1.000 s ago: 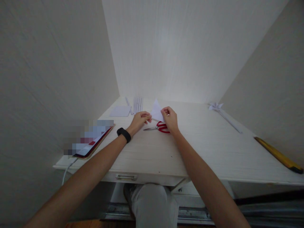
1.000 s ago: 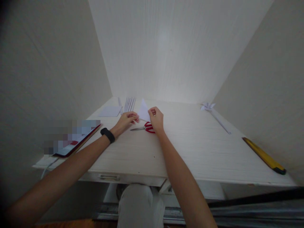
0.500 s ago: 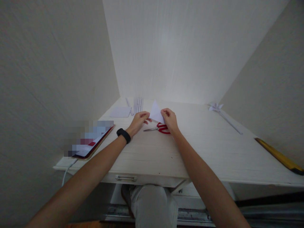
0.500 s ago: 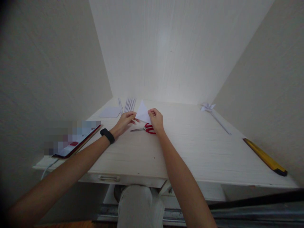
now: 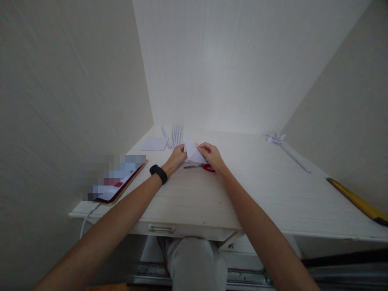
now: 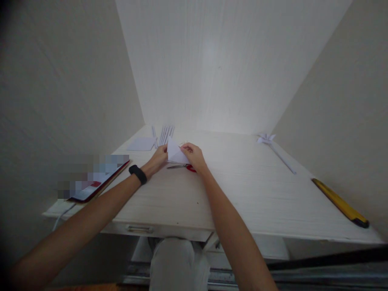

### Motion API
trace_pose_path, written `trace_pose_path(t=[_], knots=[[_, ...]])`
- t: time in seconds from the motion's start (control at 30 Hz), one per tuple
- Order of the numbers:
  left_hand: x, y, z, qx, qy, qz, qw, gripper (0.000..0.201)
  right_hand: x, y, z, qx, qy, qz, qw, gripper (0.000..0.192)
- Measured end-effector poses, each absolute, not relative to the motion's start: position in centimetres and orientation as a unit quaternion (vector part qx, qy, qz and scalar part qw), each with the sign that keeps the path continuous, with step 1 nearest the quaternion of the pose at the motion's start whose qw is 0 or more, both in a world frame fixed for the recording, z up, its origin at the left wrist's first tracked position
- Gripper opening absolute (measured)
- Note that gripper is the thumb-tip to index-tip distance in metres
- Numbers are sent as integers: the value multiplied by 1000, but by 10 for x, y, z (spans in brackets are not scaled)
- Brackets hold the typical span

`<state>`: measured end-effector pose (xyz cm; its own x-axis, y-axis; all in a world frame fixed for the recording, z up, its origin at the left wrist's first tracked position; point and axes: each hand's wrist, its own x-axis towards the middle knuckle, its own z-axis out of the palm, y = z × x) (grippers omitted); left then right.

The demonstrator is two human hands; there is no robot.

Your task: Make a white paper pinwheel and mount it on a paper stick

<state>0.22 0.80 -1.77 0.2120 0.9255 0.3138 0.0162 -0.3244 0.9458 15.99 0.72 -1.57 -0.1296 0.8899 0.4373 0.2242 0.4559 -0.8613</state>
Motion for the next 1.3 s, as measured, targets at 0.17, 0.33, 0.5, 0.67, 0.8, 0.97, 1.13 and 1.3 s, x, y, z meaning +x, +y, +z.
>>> trace_pose_path(t=[0.17,0.33,0.5,0.67,0.8,0.97,1.13,1.3], knots=[[1,7,-18,645,365,500,449,29,159,7,-18,-401,-675,333,522,21],[1,8,-18,635,386,497,448,27,160,10,-21,-394,-682,333,519,20],[-2,13,-22,591,405,537,446,24,160,7,-18,-404,-701,312,498,19],[-5,17,-24,558,410,575,436,23,160,4,-15,-401,-723,290,482,21],[-6,19,-26,550,420,583,426,24,160,5,-17,-409,-735,286,459,34],[-5,20,-27,539,411,597,429,22,156,5,-20,-421,-750,274,430,42],[-4,16,-23,537,415,601,421,24,154,1,-20,-409,-766,267,418,37],[-4,16,-23,535,411,606,421,24,154,-1,-22,-395,-772,270,419,45]])
